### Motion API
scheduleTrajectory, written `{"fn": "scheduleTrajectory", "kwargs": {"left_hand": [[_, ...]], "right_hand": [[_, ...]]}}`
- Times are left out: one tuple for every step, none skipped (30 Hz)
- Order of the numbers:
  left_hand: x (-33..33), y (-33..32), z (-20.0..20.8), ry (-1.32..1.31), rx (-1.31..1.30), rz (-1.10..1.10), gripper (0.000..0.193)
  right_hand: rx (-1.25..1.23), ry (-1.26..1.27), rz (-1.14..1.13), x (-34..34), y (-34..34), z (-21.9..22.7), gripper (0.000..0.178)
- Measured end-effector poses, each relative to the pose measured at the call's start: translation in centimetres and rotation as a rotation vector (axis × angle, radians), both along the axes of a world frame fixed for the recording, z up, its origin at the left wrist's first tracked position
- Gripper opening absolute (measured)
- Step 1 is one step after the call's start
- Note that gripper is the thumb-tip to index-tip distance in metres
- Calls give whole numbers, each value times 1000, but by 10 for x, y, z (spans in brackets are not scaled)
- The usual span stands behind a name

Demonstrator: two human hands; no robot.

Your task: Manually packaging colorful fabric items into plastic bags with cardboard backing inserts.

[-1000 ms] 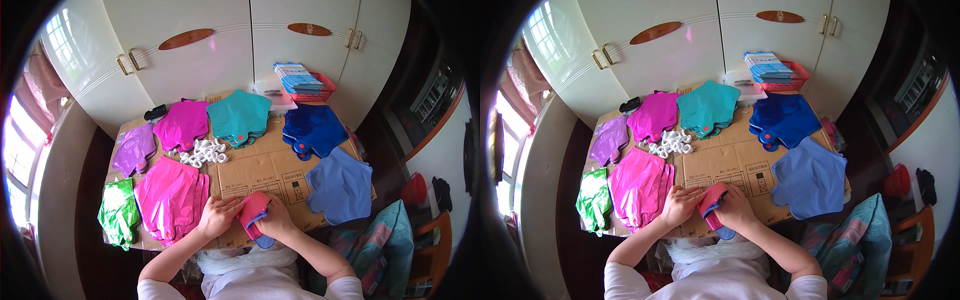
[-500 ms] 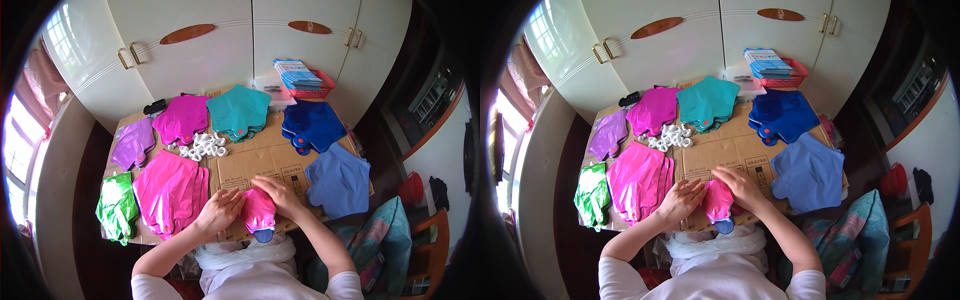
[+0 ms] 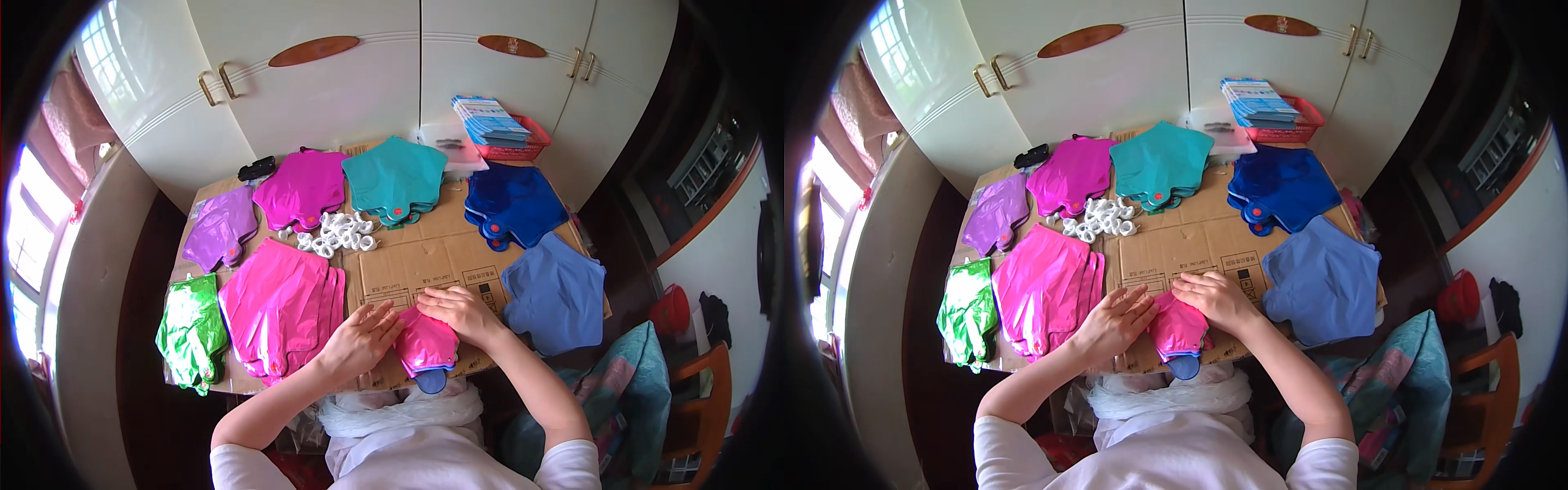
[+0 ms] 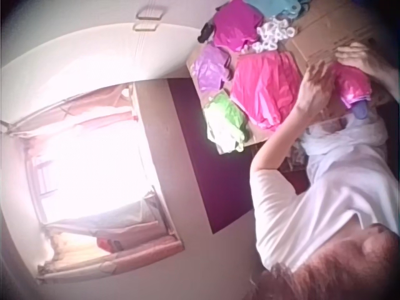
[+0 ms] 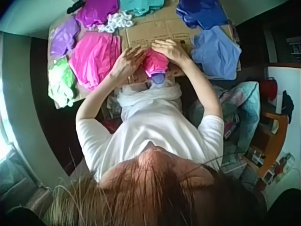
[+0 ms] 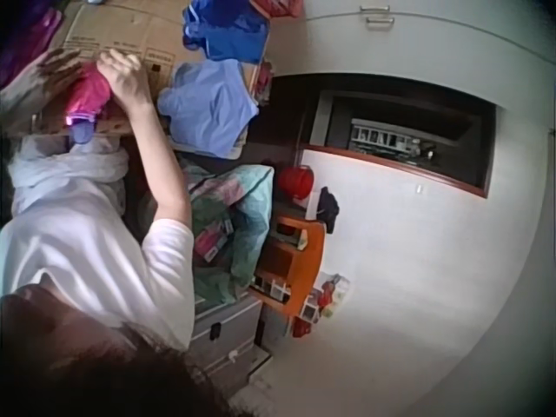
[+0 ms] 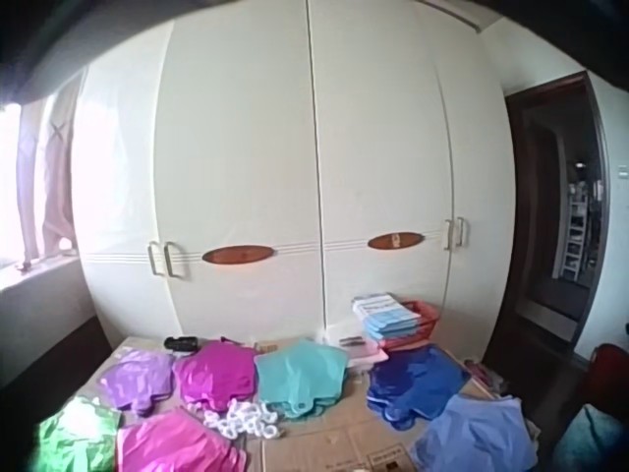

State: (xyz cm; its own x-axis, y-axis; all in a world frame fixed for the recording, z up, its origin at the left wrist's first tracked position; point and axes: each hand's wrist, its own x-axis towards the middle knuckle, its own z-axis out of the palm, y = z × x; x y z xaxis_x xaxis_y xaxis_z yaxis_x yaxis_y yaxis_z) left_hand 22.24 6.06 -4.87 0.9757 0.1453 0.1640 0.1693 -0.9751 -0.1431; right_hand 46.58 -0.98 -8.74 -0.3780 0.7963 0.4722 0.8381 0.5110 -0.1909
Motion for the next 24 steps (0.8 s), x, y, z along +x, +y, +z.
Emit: {"fn": "scheduleTrajectory", "kwargs": {"left_hand": [[-1, 0, 0, 1, 4, 0, 45], [-1, -1, -1, 1, 9, -1, 45], [-2, -1, -1, -1, 2, -4, 45], [-2, -1, -2, -4, -5, -7, 46], [-3, -1, -2, -7, -12, -11, 46], [-3, -1, -3, -10, -13, -11, 46], [-4, -1, -4, -13, -13, -10, 46], [-5, -1, -5, -16, -14, -10, 47], [-5, -1, -5, -18, -23, -13, 47], [-5, -1, -5, -21, -32, -15, 47], [-5, -1, -4, -24, -41, -17, 47], [-5, -1, -5, -17, -43, -30, 49], [-6, 1, -6, -11, -45, -42, 50], [-6, 2, -6, -4, -46, -54, 52], [-6, 3, -4, 7, -48, -57, 51], [-7, 3, -1, 18, -49, -61, 51], [-7, 3, 1, 28, -50, -65, 51], [-8, 3, 0, 26, -84, -62, 53], [-10, 3, -1, 23, -117, -59, 55], [-11, 4, -2, 20, -150, -56, 58], [-12, 4, -2, 29, -145, -57, 61], [-13, 4, -1, 38, -139, -57, 63], [-13, 4, 0, 46, -133, -58, 66], [-13, 2, 1, 53, -123, -52, 68]], "right_hand": [[-11, -16, 0, 0, -1, 1, 26], [-22, -32, 0, 0, -2, 3, 27], [-28, -64, -7, 0, -3, 5, 28], [-34, -95, -14, 0, -6, 8, 30], [-40, -126, -22, -1, -8, 11, 31], [-34, -157, -34, -4, -11, 15, 32], [-28, -188, -46, -8, -16, 20, 34], [-22, -218, -58, -12, -20, 22, 35], [-30, -181, -19, -13, -23, 22, 35], [-39, -143, 21, -14, -27, 22, 35], [-48, -106, 61, -15, -29, 21, 35], [-59, -102, 64, -15, -31, 17, 34], [-57, -107, 65, -14, -31, 15, 34], [-55, -111, 66, -13, -31, 13, 34], [-53, -115, 66, -13, -31, 11, 34], [-62, -115, 62, -13, -31, 10, 34], [-70, -116, 59, -13, -32, 9, 33], [-77, -119, 59, -14, -31, 9, 33], [-77, -133, 57, -14, -32, 10, 33], [-78, -146, 54, -15, -32, 12, 33], [-80, -159, 50, -16, -33, 13, 33], [-79, -160, 50, -16, -33, 12, 32], [-79, -161, 49, -16, -33, 11, 31], [-75, -163, 50, -16, -32, 11, 31]]}}
